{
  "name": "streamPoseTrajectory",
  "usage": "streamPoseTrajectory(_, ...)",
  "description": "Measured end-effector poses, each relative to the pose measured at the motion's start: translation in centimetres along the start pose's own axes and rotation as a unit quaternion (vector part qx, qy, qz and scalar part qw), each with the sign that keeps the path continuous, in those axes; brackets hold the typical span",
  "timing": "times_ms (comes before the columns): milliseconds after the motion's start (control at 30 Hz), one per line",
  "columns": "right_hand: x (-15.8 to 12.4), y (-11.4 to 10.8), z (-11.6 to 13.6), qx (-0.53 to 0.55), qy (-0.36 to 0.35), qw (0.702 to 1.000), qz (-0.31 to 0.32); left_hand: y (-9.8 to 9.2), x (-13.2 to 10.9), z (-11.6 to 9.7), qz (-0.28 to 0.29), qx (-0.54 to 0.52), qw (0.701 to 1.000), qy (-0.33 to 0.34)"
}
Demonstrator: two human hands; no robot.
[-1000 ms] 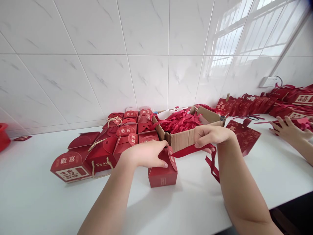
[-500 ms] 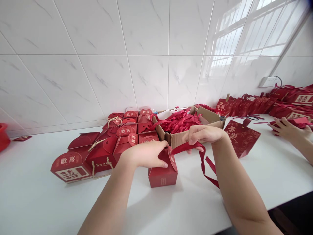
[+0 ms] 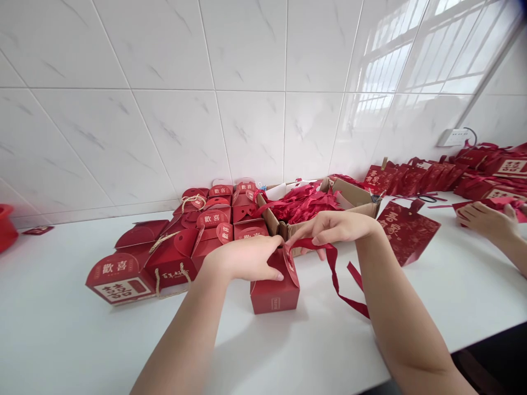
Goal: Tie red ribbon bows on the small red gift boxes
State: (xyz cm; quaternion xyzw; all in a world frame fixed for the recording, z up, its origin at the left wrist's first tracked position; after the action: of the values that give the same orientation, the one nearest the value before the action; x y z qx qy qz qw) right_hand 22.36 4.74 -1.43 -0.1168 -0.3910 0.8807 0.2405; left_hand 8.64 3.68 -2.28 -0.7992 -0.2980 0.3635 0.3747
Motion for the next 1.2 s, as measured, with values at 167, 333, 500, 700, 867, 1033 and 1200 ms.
streamPoseTrajectory(167, -0.3, -0.3, 0.0, 0.058, -0.008, 0.998, -0.027, 0.1, 0.1, 0.1, 0.002, -0.003, 1.000, 0.006)
streamPoseTrajectory(333, -0.9, -0.5, -0.4, 0.047, 0.023, 0.998, -0.032, 0.1, 0.2, 0.3, 0.005, 0.005, 1.000, -0.001)
streamPoseTrajectory(500, -1.1, -0.8, -0.5, 0.054, 0.006, 0.998, -0.043, 0.2, 0.4, 0.5, 0.010, 0.010, 1.000, -0.006)
streamPoseTrajectory(700, -1.1, -0.5, -0.6, 0.052, 0.002, 0.998, -0.030, 0.1, 0.4, 0.6, 0.006, 0.018, 1.000, -0.010)
streamPoseTrajectory(867, -0.9, -0.1, -0.6, 0.021, 0.013, 1.000, 0.013, 0.1, 0.2, 0.6, 0.007, 0.017, 1.000, -0.021)
streamPoseTrajectory(1033, -0.9, -0.1, -0.7, 0.017, 0.026, 0.999, 0.017, 0.1, 0.2, 0.6, 0.006, 0.011, 1.000, -0.021)
streamPoseTrajectory(1200, -1.0, -0.1, -0.8, 0.018, 0.043, 0.999, 0.011, 0.1, 0.3, 0.6, 0.005, 0.006, 1.000, -0.010)
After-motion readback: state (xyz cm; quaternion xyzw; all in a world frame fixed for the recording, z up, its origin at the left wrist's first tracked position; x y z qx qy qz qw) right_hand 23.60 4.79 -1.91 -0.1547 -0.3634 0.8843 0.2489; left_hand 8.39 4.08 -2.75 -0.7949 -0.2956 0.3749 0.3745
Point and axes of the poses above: each hand's wrist, its own x-axis towards the middle knuckle, its own y-axis out of the palm, z = x × y, the point moved 7 cm from there along x, towards the middle knuckle, and after that the axes turned 14 degrees about -x, right-handed, at the moved point
